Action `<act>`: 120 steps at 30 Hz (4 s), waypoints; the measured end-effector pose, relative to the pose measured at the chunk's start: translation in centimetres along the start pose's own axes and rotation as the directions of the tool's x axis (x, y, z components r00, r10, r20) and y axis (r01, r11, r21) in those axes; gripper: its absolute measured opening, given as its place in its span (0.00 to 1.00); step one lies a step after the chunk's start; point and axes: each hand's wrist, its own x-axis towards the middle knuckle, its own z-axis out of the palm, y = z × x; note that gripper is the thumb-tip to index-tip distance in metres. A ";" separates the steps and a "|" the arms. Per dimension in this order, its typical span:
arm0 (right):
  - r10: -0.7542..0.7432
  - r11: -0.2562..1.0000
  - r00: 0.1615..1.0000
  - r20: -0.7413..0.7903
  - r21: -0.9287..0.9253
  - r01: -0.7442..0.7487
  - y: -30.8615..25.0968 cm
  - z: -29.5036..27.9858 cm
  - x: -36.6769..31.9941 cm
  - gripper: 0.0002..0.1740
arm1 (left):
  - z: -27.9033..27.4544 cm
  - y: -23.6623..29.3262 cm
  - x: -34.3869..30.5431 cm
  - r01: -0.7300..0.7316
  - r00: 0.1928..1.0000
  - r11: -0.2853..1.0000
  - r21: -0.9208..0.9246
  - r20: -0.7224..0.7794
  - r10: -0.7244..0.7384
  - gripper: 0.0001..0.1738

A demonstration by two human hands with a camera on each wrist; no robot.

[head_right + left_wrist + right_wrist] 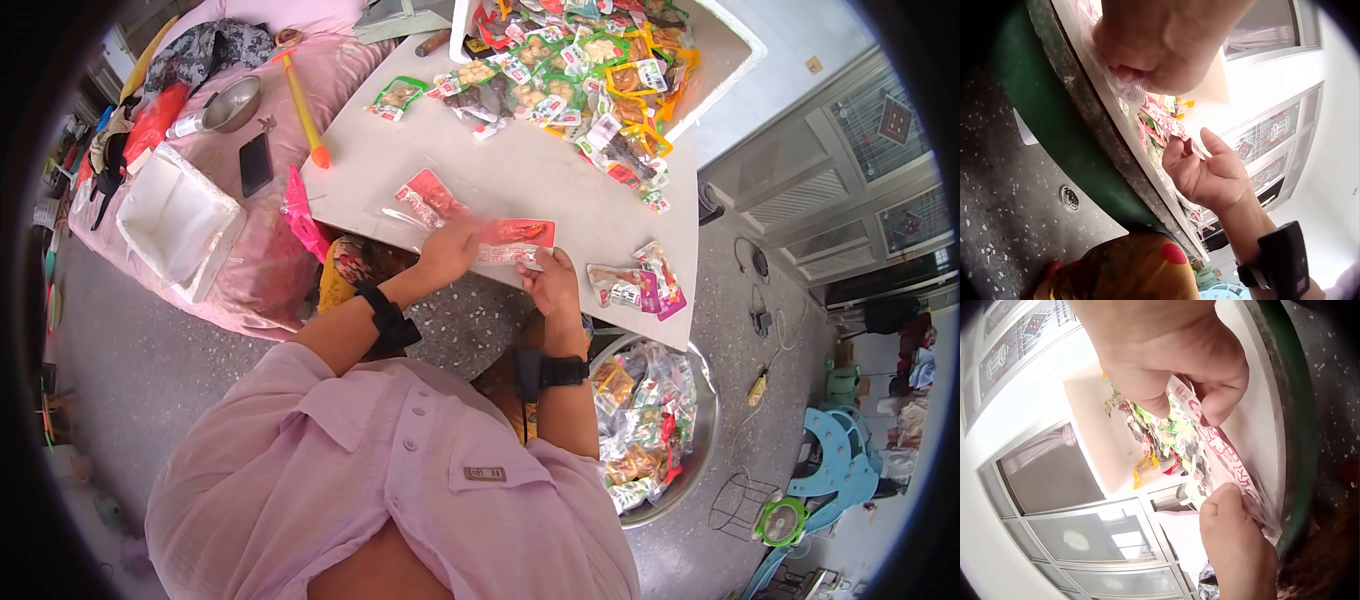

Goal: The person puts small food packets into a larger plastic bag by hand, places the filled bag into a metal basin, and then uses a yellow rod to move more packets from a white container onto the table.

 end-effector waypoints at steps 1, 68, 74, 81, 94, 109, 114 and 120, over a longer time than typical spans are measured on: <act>0.004 1.000 1.000 0.006 -0.012 -0.004 0.3 0.1 -0.2 0.08 | -0.3 0.3 0.0 -0.002 1.000 1.000 0.005 0.009 0.002 0.14; -0.321 0.947 0.767 -0.555 -0.165 0.276 -12.1 -8.2 16.1 0.02 | -0.4 -2.6 -0.2 -0.277 0.953 0.943 0.183 -0.072 0.294 0.06; -0.801 0.380 0.598 -0.006 -0.777 0.501 -7.7 -10.9 14.5 0.04 | -0.3 -2.7 -0.1 -0.268 0.960 0.944 0.193 -0.032 0.280 0.04; -0.377 0.916 0.882 -0.283 0.028 0.401 -6.5 -2.8 2.9 0.03 | -0.5 -2.6 -0.1 -0.214 0.976 0.965 0.150 -0.011 0.218 0.06; -0.287 0.957 0.957 0.027 0.042 0.286 -3.9 2.9 -6.7 0.02 | -3.9 6.3 -0.7 -0.495 0.829 0.857 0.146 -0.218 0.515 0.24; -0.149 0.898 0.959 0.241 -0.374 0.233 -4.9 0.1 -6.4 0.18 | -5.6 3.3 -0.2 0.492 0.655 0.739 -0.461 0.755 0.036 0.16; -0.125 0.979 0.918 0.376 -0.106 0.177 -3.7 1.1 -5.8 0.17 | -4.9 2.8 -0.8 0.550 0.628 0.686 -0.476 0.777 0.035 0.17; -0.158 0.987 0.923 0.352 0.086 0.136 0.0 2.0 -6.1 0.17 | -3.3 4.6 -1.4 0.553 0.831 -0.028 -0.833 0.548 0.090 0.20</act>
